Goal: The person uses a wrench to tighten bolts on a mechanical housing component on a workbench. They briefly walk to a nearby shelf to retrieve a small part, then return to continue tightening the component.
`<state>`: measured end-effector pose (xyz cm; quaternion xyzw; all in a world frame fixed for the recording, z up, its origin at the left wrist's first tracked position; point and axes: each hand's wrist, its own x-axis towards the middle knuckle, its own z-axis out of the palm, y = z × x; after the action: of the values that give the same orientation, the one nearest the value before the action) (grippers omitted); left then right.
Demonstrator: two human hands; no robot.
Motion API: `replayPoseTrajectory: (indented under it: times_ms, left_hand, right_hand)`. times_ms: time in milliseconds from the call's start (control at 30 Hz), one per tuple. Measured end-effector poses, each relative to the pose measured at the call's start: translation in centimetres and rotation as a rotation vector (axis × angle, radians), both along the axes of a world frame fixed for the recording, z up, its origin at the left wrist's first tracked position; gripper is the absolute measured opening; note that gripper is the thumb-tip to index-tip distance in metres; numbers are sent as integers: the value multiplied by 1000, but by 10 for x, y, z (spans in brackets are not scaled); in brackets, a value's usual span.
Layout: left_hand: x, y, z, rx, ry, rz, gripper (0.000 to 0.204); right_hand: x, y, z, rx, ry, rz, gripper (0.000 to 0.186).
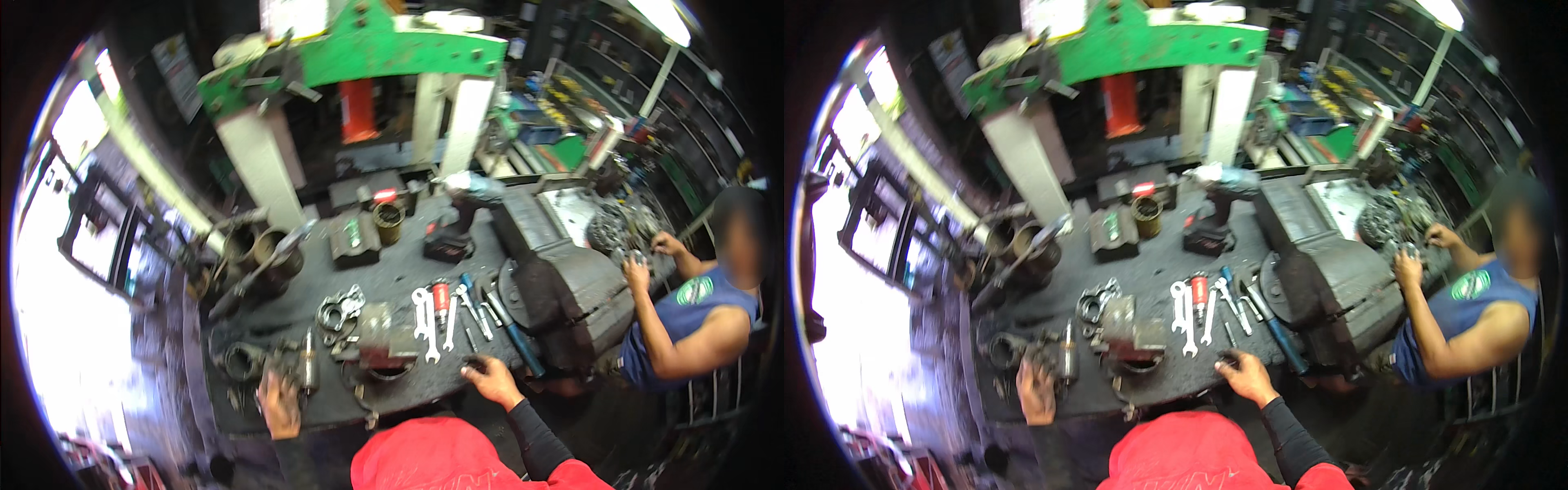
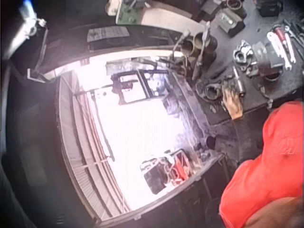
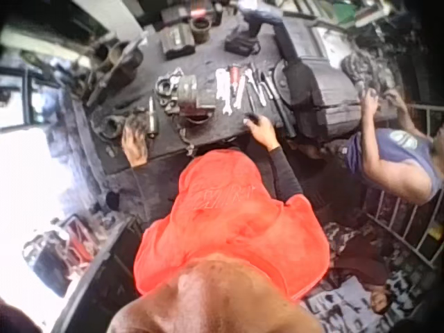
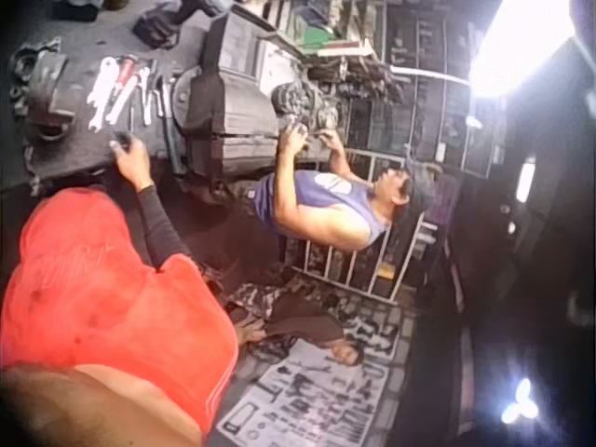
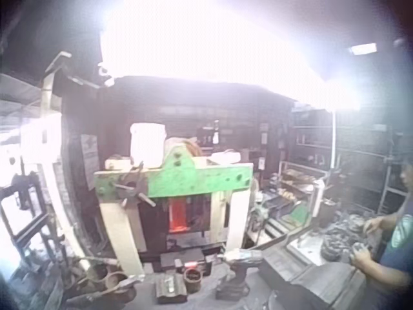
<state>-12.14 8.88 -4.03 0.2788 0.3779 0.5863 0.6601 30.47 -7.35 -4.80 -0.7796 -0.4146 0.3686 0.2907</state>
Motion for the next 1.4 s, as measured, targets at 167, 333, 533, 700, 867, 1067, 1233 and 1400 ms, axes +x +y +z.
replayPoseTrajectory:
  times_ms: [167,333,533,700,867,1067,1233,1400]
  left_hand:
    - [-6,-12,-2,-130,24,42,34]
    - [22,9,15,-46,-35,-123,29]
    - [75,29,37,100,54,-328,33]
    - [99,13,52,152,237,-369,30]
    - [104,-14,57,195,178,-338,29]
    - [102,-73,55,123,180,-177,28]
    - [112,-136,51,-17,151,-92,26]
    - [137,-184,54,18,325,-68,29]
  right_hand:
    - [-12,-28,3,-37,-147,-63,56]
    - [-38,-64,5,-21,-204,-113,44]
    - [-71,-117,13,-150,-146,-189,38]
    - [-72,-159,7,-96,-96,-172,42]
    - [-53,-167,-11,-116,-116,-88,35]
    - [-14,-162,3,-13,-63,52,35]
    - [22,-181,6,31,-103,102,37]
    - [42,-213,-10,-83,-87,87,42]
